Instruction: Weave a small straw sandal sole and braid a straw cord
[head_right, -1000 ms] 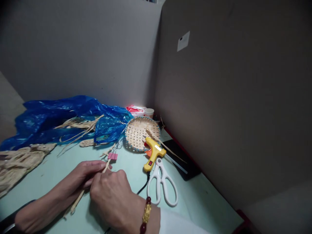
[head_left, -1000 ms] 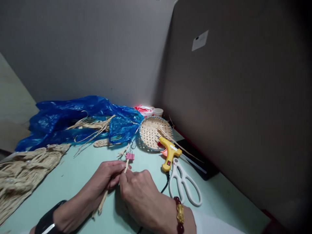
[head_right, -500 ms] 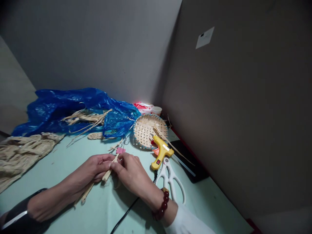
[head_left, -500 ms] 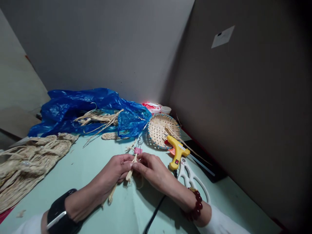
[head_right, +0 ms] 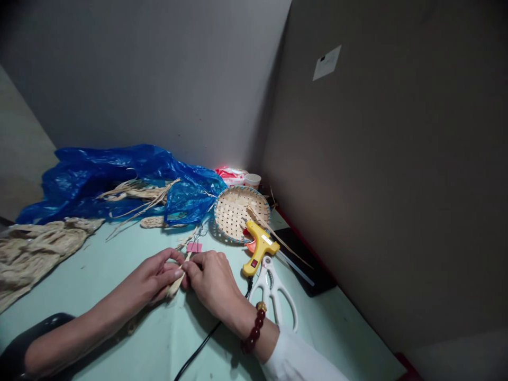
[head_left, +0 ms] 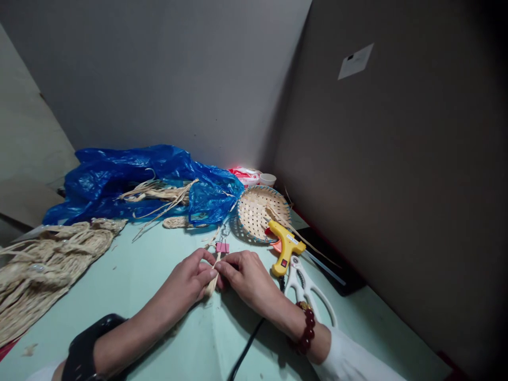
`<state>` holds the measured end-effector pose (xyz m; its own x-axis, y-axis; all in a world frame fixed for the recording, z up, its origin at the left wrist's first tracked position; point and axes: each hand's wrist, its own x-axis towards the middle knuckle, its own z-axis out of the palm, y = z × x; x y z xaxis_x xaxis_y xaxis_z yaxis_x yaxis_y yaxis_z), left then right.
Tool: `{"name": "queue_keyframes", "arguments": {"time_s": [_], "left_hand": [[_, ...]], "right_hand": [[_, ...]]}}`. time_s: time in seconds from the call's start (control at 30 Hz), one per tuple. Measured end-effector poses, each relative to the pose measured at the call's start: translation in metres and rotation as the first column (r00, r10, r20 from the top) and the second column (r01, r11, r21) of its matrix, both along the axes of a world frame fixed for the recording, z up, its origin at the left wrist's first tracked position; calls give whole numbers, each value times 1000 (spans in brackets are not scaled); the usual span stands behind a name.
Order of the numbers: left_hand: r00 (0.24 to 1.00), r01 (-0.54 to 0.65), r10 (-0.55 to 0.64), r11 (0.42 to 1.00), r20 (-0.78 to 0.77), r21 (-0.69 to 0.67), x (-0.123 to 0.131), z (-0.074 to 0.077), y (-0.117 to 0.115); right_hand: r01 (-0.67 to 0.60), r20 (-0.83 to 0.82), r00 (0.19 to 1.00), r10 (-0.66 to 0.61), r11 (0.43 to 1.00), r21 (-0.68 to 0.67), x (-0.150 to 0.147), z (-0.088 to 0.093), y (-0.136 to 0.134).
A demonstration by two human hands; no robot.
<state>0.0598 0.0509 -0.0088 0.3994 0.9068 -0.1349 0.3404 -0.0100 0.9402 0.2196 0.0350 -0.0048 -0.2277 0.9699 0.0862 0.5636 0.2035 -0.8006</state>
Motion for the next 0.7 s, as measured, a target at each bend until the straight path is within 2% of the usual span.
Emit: {"name": "queue_keyframes", "arguments": {"time_s": [0.1, 0.2, 0.33, 0.5, 0.6, 0.7], "left_hand": [[986, -26, 53, 985, -158, 170, -4, 16, -5], [959, -6, 82, 963, -272, 268, -1, 23, -15], [927, 67, 58, 947, -371, 315, 9, 12, -32], [875, 176, 23, 916, -484, 361, 13, -4, -42], [840, 242, -8, 900, -542, 362, 11, -4, -43], [824, 267, -1, 883, -567, 387, 7, 5, -40]], "right_hand": [[76, 31, 997, -77, 996, 38, -2, 1, -4], [84, 20, 996, -85, 996, 36, -4, 1, -6], [39, -89, 995, -40, 999, -15, -4, -2, -4], [-89, -297, 954, 36, 982, -164, -4, 3, -2], [-116, -379, 925, 21, 966, -232, -5, 7, -3], [-86, -408, 913, -22, 966, -243, -6, 4, -3]]}}
